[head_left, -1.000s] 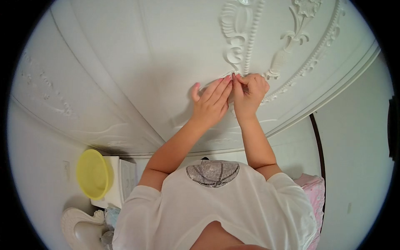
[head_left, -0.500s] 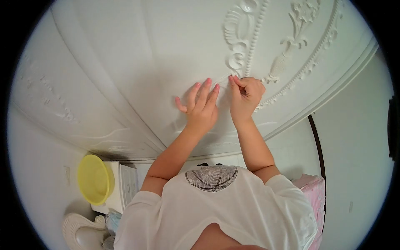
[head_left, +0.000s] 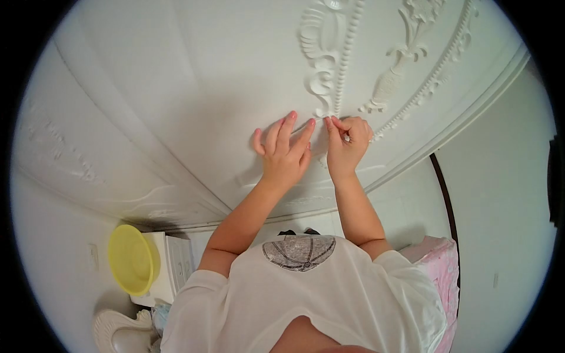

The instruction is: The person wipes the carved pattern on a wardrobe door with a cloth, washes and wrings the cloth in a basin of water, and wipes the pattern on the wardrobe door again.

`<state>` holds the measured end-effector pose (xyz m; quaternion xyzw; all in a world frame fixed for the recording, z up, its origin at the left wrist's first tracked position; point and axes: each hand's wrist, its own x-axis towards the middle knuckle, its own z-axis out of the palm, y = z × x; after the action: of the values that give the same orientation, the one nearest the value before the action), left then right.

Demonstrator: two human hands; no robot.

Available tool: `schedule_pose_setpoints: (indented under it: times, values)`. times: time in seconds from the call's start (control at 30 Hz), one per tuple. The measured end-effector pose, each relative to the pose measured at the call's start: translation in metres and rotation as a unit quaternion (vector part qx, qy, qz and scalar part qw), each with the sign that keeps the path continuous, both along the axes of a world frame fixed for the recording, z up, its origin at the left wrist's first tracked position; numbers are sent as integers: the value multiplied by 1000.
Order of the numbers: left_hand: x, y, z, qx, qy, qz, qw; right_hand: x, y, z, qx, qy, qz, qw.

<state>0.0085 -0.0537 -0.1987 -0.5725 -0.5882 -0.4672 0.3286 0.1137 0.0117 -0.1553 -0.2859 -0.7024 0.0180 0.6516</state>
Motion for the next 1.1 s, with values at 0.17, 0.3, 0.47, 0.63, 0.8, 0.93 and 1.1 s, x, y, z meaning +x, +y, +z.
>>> schedule_pose_setpoints:
  times: [0.17, 0.3, 0.47, 0.63, 0.8, 0.93, 1.1]
  values:
    - [-5, 6, 15, -37, 53, -18, 998, -3, 8, -3, 17, 45, 45, 998]
    - [0, 17, 17, 18, 46, -10, 999, -11, 9, 10, 29, 109, 63, 992]
    - [2, 31, 11, 62, 44, 30, 997, -15, 7, 42, 79, 37, 27, 996]
    - [0, 34, 3, 67, 63, 45, 995, -8, 8, 25, 100, 8, 4, 995]
    - [-8, 31, 2, 62, 114, 62, 990, -12, 11, 10, 50, 145, 4, 988]
    - [-8, 25, 25, 61, 109, 107, 986, -20, 1, 50, 54, 125, 6, 991]
    - [-15, 26, 37, 52, 146, 62, 986, -22, 13, 42, 118, 113, 5, 987]
